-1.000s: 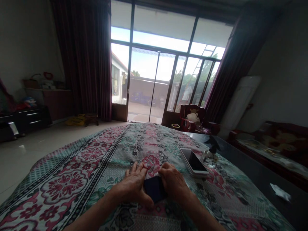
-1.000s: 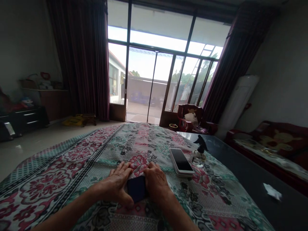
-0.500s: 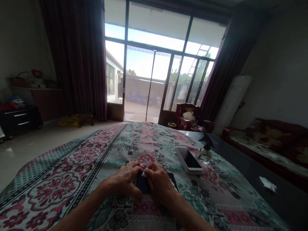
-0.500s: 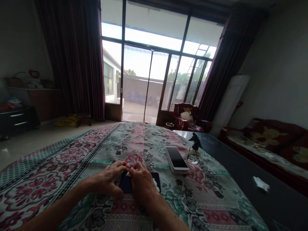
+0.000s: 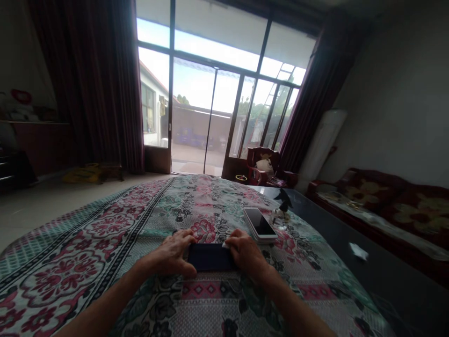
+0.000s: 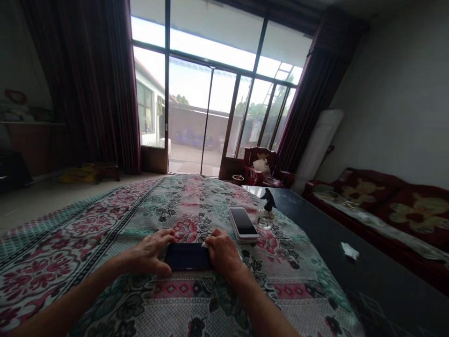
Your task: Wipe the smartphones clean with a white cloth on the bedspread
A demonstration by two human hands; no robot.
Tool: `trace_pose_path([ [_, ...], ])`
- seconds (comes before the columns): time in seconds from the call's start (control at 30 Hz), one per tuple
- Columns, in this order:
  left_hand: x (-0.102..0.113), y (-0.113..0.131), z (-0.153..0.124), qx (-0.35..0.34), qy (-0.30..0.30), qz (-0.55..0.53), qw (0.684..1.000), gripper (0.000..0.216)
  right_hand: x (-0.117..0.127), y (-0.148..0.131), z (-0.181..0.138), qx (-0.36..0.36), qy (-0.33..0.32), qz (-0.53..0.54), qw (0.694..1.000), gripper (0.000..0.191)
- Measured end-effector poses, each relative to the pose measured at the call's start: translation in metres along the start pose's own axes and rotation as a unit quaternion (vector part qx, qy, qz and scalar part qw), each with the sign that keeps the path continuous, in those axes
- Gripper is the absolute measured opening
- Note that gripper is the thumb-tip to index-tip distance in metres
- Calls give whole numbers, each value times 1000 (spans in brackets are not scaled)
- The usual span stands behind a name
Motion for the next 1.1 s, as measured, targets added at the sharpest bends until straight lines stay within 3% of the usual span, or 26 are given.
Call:
trace_pose_path([
  [0.17,-1,-1,1,0,7,6,1000,78,7,4,-11,17,1,-7,1000,24],
  [0.5,-6,-9,7,-2,19,6,1000,81,20,-21,-53,76,-15,19,997,27],
  [0.83,-3,-6,3,-2,24,9,1000,79,-1,-14,-3,-42,5,-57,997,22],
  [1.1,-3,-4,3,1,18,9,1000,81,5,-37,-37,67,-11,7,998,27],
])
Point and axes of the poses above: each hand's wrist, its own z-axis towards the middle knuckle, its own x-axis out of the back of the hand, y = z × x, the point moved 5 cm from there along z, towards the middle knuckle, and after that the axes turned 11 degrees about x, right-handed, at the moved point
